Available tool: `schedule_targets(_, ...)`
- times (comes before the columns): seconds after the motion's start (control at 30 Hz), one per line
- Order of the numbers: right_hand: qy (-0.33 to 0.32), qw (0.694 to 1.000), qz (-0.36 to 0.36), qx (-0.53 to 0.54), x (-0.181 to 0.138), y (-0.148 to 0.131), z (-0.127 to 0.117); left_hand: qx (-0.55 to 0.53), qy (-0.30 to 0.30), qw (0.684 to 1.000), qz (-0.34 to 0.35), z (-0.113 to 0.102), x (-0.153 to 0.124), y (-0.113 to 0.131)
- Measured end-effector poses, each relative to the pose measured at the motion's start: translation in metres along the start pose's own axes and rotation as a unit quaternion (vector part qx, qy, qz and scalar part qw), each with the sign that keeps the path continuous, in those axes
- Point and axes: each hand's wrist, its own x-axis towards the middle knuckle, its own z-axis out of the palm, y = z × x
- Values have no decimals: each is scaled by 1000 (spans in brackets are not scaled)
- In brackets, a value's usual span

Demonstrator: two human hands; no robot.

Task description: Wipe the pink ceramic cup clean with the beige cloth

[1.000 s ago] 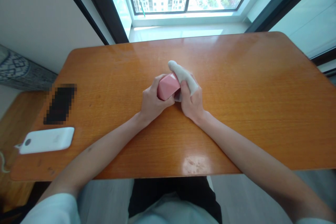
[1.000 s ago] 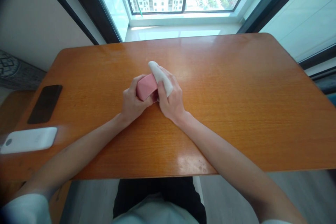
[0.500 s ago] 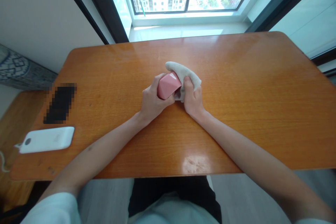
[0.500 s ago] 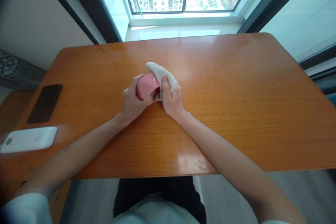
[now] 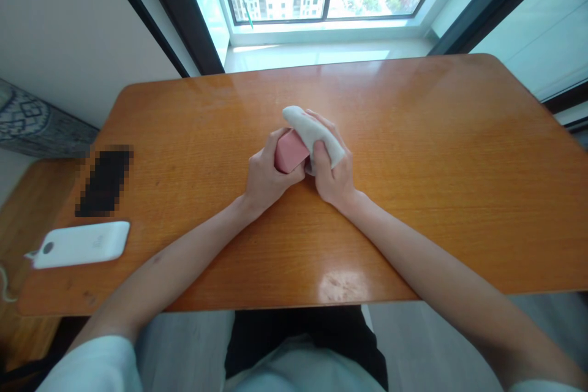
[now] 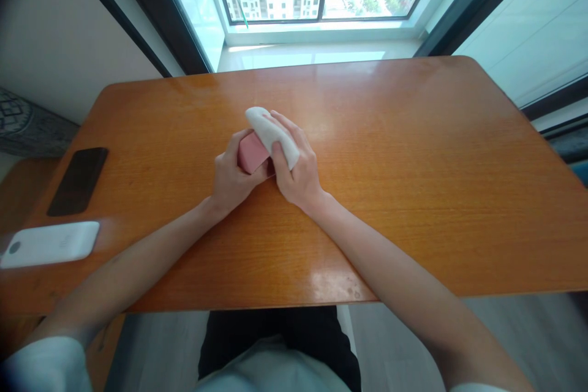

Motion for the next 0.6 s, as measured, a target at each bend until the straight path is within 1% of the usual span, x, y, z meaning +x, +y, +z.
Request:
schedule_targets(0.03, 4, 999, 45, 21, 1, 3, 0, -4, 4, 1000, 5, -1, 1, 4)
schedule_targets(0.07, 2, 997, 70, 30, 1, 5, 0, -9, 5, 1000, 9, -1, 1, 6)
schedule_targets(0.1, -3, 997, 70, 24, 1, 5, -1, -13, 4, 1000, 8, -1, 1, 5)
schedule_targets(0.13, -9, 999, 44, 3, 1, 3, -1, -17, 2, 1000, 3, -1, 0, 3)
schedule_targets(0.2, -32, 995, -64, -67, -1, -5, -3, -22, -15, 1000, -7, 0, -2, -8)
schedule_targets(0.27, -71, 972, -178, -134, -4, -14, -4, -24, -50, 998, -11, 2, -4, -20)
schedule_targets(0.3, -87, 961, -215, -152, -4, -17, -4, -25, -66, 997, -10, 3, -4, -25)
schedule_targets(0.33, -91, 956, -232, -157, -5, -19, -4, -26, -76, 997, -11, 4, -4, -27)
schedule_targets(0.37, -85, 959, -226, -150, -5, -19, -3, -26, -74, 997, -15, 4, -4, -26)
schedule_targets(0.4, -70, 969, -198, -132, -4, -17, -2, -24, -64, 998, -18, 4, -4, -23)
schedule_targets(0.43, -47, 981, -154, -103, -3, -15, -2, -20, -48, 998, -21, 4, -3, -18)
schedule_targets(0.5, -7, 999, -32, -35, -1, -7, -1, -11, -17, 1000, -21, 1, -1, -5)
schedule_targets(0.57, 15, 996, 88, 13, 1, 0, -2, -6, -7, 1000, -12, -1, 1, 6)
schedule_targets(0.6, 21, 993, 116, 19, 1, 1, -2, -7, -8, 1000, -9, -2, 1, 8)
